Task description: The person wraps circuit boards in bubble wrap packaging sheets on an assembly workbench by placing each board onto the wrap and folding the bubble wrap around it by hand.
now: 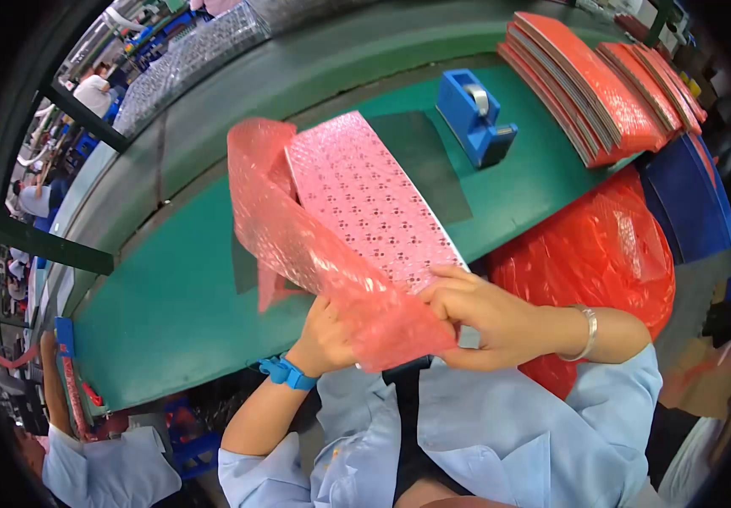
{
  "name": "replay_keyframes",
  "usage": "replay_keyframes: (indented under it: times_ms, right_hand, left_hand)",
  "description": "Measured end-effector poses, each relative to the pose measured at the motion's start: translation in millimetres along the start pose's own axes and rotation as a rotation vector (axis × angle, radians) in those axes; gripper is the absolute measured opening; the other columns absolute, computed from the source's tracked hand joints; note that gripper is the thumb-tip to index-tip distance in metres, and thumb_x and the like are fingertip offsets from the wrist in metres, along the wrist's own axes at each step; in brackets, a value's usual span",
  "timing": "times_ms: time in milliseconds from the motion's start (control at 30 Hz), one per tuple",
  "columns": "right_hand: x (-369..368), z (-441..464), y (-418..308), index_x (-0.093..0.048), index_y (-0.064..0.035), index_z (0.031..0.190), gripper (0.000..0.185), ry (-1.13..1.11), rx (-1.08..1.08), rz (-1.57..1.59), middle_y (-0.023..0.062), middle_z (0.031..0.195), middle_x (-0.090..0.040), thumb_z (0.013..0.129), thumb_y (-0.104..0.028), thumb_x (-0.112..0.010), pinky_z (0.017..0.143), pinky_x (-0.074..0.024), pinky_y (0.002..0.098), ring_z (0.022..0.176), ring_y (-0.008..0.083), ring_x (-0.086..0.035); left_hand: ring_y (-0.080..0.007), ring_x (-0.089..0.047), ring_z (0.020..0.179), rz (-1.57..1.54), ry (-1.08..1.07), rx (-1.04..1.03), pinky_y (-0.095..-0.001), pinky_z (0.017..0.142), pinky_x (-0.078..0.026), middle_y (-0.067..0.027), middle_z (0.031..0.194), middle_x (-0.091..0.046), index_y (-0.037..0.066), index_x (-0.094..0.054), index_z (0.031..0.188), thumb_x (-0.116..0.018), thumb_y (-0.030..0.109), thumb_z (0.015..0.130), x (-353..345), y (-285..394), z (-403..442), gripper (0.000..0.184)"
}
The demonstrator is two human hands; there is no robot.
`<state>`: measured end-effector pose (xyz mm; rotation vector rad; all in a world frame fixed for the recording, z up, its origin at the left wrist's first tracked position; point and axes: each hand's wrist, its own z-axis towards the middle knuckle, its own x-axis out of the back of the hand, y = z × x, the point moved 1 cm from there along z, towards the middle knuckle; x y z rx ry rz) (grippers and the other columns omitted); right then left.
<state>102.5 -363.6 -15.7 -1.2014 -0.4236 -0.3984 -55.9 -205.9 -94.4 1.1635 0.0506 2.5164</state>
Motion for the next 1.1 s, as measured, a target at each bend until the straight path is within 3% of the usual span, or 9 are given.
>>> replay_keyframes:
  times_ms: [133, 333, 467, 567, 700, 833, 933, 1000, 1100]
  right_hand:
    - [-36, -22, 22, -0.041, -0.0133, 0.082, 0.029, 0.19, -0.066, 0.461, 0.0008, 0.085, -0.047, 0.073, 0.001, -0.065, 0.068, -0.0378, 0.023, 0.075, 0.0148, -0.043]
    - [-16, -4, 17, -0.047, -0.0089, 0.09, 0.026, 0.537, -0.021, 0.662, 0.0018, 0.09, -0.048, 0.075, 0.0, -0.066, 0.076, -0.0404, 0.0226, 0.081, 0.0113, -0.047]
    - [17, 45, 15, -0.047, -0.0087, 0.099, 0.03, 0.575, -0.224, 0.56, 0.0041, 0.104, -0.05, 0.075, 0.0, -0.064, 0.076, -0.0421, 0.0213, 0.089, 0.0095, -0.049]
    - [40, 86, 32, -0.049, -0.0053, 0.112, 0.037, 0.623, -0.127, 0.847, 0.0072, 0.113, -0.049, 0.077, -0.004, -0.063, 0.078, -0.0444, 0.0208, 0.092, 0.0112, -0.051]
    - [77, 140, 53, -0.053, -0.0013, 0.108, 0.032, 0.674, -0.021, 0.741, 0.0104, 0.099, -0.057, 0.077, 0.002, -0.06, 0.067, -0.0486, 0.0211, 0.082, 0.0122, -0.057]
    - [93, 183, 104, -0.055, -0.0007, 0.108, 0.031, 0.653, 0.026, 0.657, 0.0106, 0.097, -0.059, 0.078, 0.003, -0.059, 0.068, -0.0481, 0.0208, 0.081, 0.0119, -0.057]
    - [90, 206, 147, -0.051, -0.0026, 0.115, 0.038, 0.72, -0.034, 0.463, 0.0096, 0.101, -0.059, 0.078, 0.004, -0.059, 0.072, -0.0484, 0.0207, 0.084, 0.0125, -0.058]
    - [96, 213, 147, -0.05, -0.0032, 0.118, 0.04, 0.746, -0.047, 0.393, 0.0092, 0.102, -0.06, 0.079, 0.004, -0.059, 0.074, -0.0485, 0.0206, 0.085, 0.0127, -0.059]
    - [92, 209, 140, -0.042, -0.0043, 0.124, 0.049, 0.682, 0.043, 1.065, 0.0099, 0.111, -0.057, 0.079, 0.002, -0.059, 0.078, -0.0494, 0.0245, 0.087, 0.0146, -0.059]
  left_hand:
    - [-0.0255, -0.056, 0.1, -0.144, -0.197, 0.123, -0.0409, 0.087, -0.046, -0.0072, 0.115, -0.058, 0.012, -0.061, 0.109, -0.067, 0.007, 0.07, -1, 3, -16, 0.04]
    - [-0.0274, -0.053, 0.107, -0.276, -0.437, 0.27, -0.0399, 0.092, -0.042, -0.0092, 0.119, -0.056, 0.01, -0.058, 0.114, -0.065, 0.007, 0.073, 23, 24, 14, 0.042]
    - [-0.0227, -0.055, 0.1, -0.813, -0.133, 0.494, -0.0337, 0.088, -0.044, -0.0088, 0.113, -0.059, 0.005, -0.057, 0.116, -0.062, 0.01, 0.079, 37, 50, 54, 0.037]
    - [-0.0099, -0.055, 0.084, -0.914, -0.019, 1.02, -0.0225, 0.073, -0.046, -0.005, 0.099, -0.062, 0.001, -0.057, 0.114, -0.057, 0.014, 0.086, 46, 23, 67, 0.031]
    - [-0.0117, -0.059, 0.083, -1.316, 0.367, 1.145, -0.0209, 0.07, -0.046, -0.0088, 0.1, -0.062, -0.001, -0.057, 0.111, -0.055, 0.017, 0.088, 54, -36, 124, 0.029]
    - [-0.014, -0.06, 0.084, -1.218, 0.501, 1.009, -0.0209, 0.071, -0.046, -0.0059, 0.096, -0.063, 0.004, -0.059, 0.103, -0.056, 0.016, 0.086, 57, -131, 161, 0.021]
    - [-0.0135, -0.06, 0.087, -1.981, 0.573, 1.674, -0.0232, 0.075, -0.047, -0.0059, 0.098, -0.064, 0.004, -0.061, 0.103, -0.055, 0.018, 0.087, 56, -213, 171, 0.023]
    - [-0.0134, -0.06, 0.088, -2.233, 0.564, 1.893, -0.0239, 0.076, -0.047, -0.0059, 0.099, -0.065, 0.003, -0.061, 0.104, -0.055, 0.019, 0.087, 51, -221, 175, 0.024]
    - [-0.0137, -0.058, 0.093, -1.249, 0.603, 0.893, -0.0267, 0.08, -0.047, -0.0063, 0.102, -0.062, 0.005, -0.058, 0.107, -0.059, 0.019, 0.084, 25, -199, 163, 0.026]
